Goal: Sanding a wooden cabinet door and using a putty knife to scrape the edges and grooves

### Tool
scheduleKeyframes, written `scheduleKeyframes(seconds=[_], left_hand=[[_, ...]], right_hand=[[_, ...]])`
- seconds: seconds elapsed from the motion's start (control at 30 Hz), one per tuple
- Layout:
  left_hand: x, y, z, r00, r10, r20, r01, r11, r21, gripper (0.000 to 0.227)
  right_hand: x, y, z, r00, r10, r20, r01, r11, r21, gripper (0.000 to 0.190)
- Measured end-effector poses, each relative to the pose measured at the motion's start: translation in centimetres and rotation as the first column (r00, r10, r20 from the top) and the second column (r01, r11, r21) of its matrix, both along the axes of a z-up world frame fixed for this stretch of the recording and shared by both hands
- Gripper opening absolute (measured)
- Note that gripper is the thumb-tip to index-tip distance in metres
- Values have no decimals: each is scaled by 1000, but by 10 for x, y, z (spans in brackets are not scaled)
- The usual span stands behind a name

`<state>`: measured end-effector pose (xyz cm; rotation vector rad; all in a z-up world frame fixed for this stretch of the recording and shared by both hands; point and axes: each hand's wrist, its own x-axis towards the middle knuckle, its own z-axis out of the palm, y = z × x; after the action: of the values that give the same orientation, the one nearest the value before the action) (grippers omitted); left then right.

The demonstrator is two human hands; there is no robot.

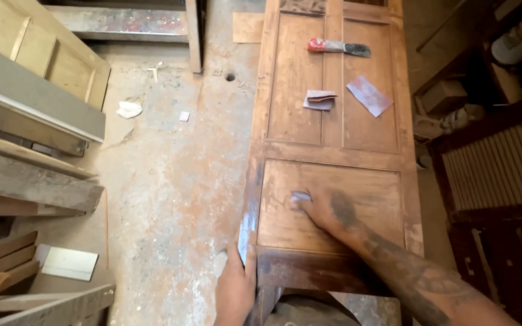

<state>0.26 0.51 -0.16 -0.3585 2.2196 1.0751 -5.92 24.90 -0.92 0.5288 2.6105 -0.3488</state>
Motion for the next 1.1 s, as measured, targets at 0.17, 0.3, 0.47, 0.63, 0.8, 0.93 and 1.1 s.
scheduleKeyframes(seconds=[0.17, 0.3, 0.47, 0.63, 0.8, 0.93, 1.1], left_hand=[[-5, -2, 10, 998, -13, 62, 13, 1000, -5, 63], [-3, 0, -8, 998, -39, 53, 41, 998, -44, 52], [1, 0, 0, 997, -9, 73, 12, 999, -43, 49], [-4, 1, -2, 998, -14, 61, 17, 999, -49, 54], [0, -2, -8, 1000, -20, -17, 19, 1000, -24, 55], [-3, -4, 0, 999, -27, 20, 27, 1000, 3, 56], [-10, -1, -5, 999, -33, 40, 34, 999, -36, 54]], right_hand=[[80, 93, -232, 840, 150, -521, -296, 932, -210, 25], [38, 32, -40, 992, 111, -61, -118, 985, -127, 40], [-9, 18, -21, 989, -5, -145, -7, 997, -78, 43], [61, 54, -115, 928, 199, -315, -230, 971, -65, 40], [-11, -10, 1, 990, 82, -111, -85, 996, -18, 42], [18, -2, -4, 987, 154, -49, -153, 988, 15, 40], [13, 4, -43, 978, 197, -73, -196, 980, 26, 47]])
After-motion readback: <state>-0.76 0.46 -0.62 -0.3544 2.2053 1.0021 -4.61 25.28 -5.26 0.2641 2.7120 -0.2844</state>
